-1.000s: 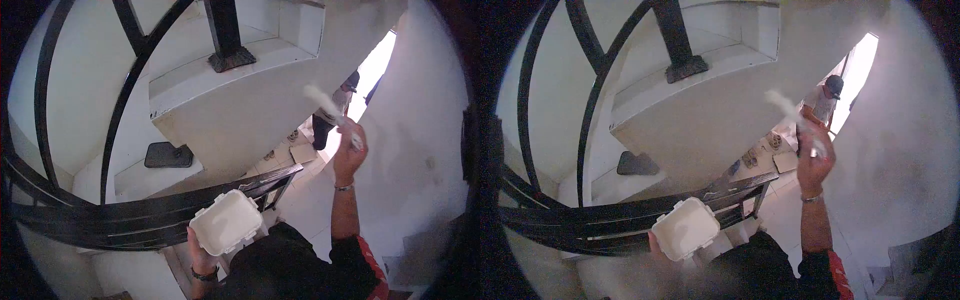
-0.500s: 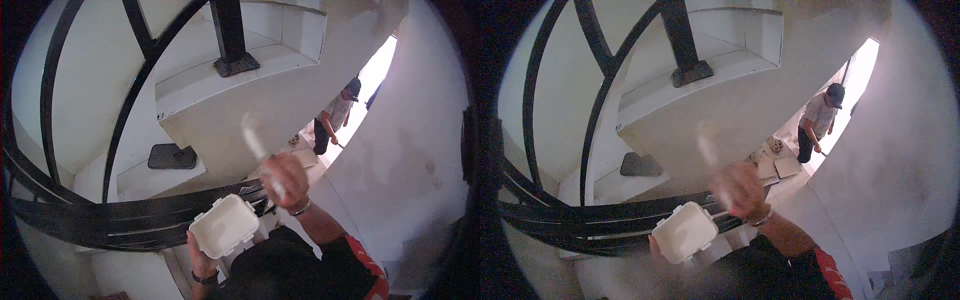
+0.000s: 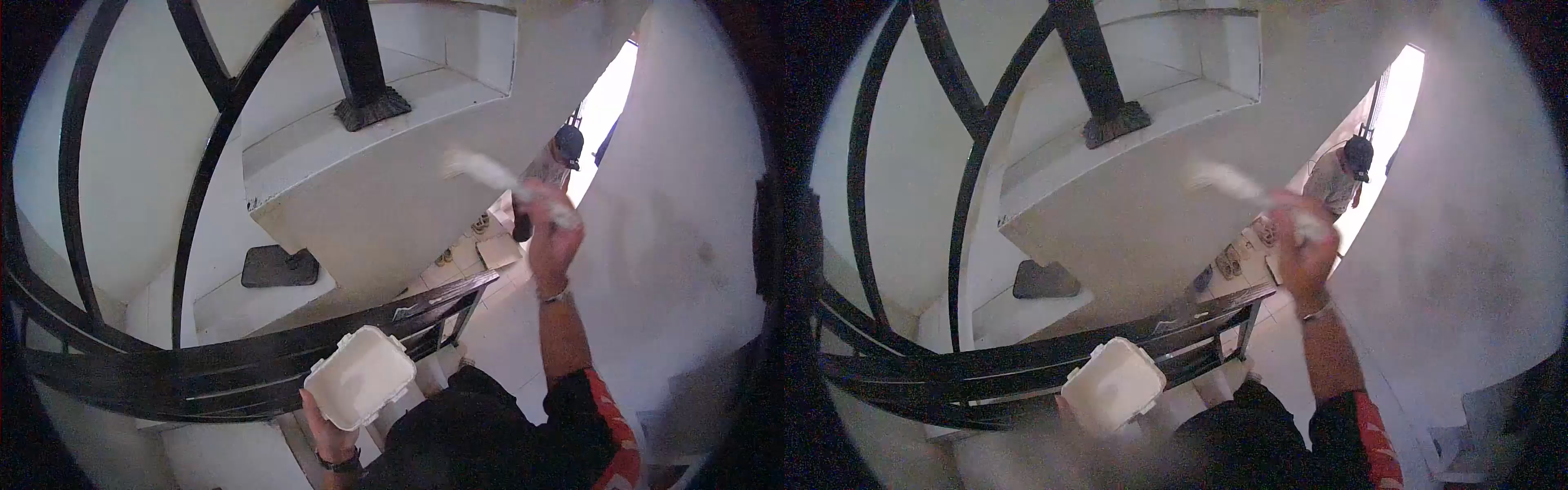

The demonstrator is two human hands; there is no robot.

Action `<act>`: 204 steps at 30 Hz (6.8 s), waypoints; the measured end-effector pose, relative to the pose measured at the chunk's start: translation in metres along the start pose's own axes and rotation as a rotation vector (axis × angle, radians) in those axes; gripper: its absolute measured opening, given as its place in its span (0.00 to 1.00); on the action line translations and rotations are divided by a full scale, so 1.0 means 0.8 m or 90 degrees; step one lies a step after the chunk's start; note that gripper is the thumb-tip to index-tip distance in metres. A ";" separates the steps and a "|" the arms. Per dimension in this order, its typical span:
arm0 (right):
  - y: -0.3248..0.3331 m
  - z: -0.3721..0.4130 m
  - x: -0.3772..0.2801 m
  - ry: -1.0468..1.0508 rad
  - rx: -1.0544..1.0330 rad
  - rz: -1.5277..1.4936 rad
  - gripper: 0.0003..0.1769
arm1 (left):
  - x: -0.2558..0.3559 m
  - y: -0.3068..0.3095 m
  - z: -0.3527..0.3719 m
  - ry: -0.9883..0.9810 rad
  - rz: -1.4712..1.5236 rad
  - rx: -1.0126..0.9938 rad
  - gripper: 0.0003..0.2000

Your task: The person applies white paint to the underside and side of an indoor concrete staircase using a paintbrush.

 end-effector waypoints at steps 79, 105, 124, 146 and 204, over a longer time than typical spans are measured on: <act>-0.096 0.139 -0.160 0.342 -0.819 -0.314 0.31 | -0.015 -0.073 0.054 -0.044 -0.166 0.067 0.32; -0.095 0.240 -0.222 0.597 -1.132 -0.375 0.20 | -0.051 -0.030 0.141 -0.078 -0.094 0.109 0.24; -0.137 0.319 0.043 -1.086 -0.270 -0.458 0.16 | 0.010 -0.029 0.073 -0.033 -0.110 0.126 0.29; -0.107 0.125 0.001 -0.502 0.077 -0.593 0.12 | 0.078 -0.203 0.004 -0.012 -0.100 -0.009 0.32; -0.131 0.174 -0.105 0.404 -0.132 -0.003 0.13 | 0.042 -0.004 0.128 -0.149 -0.114 0.147 0.34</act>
Point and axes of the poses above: each hand's wrist, its own z-axis away from the middle knuckle, its own y-axis out of the back of the hand, x = y × z, the point moved 9 cm from there along -z, towards the middle knuckle, and after that the axes turned 1 degree about x, right-handed, at the moved point
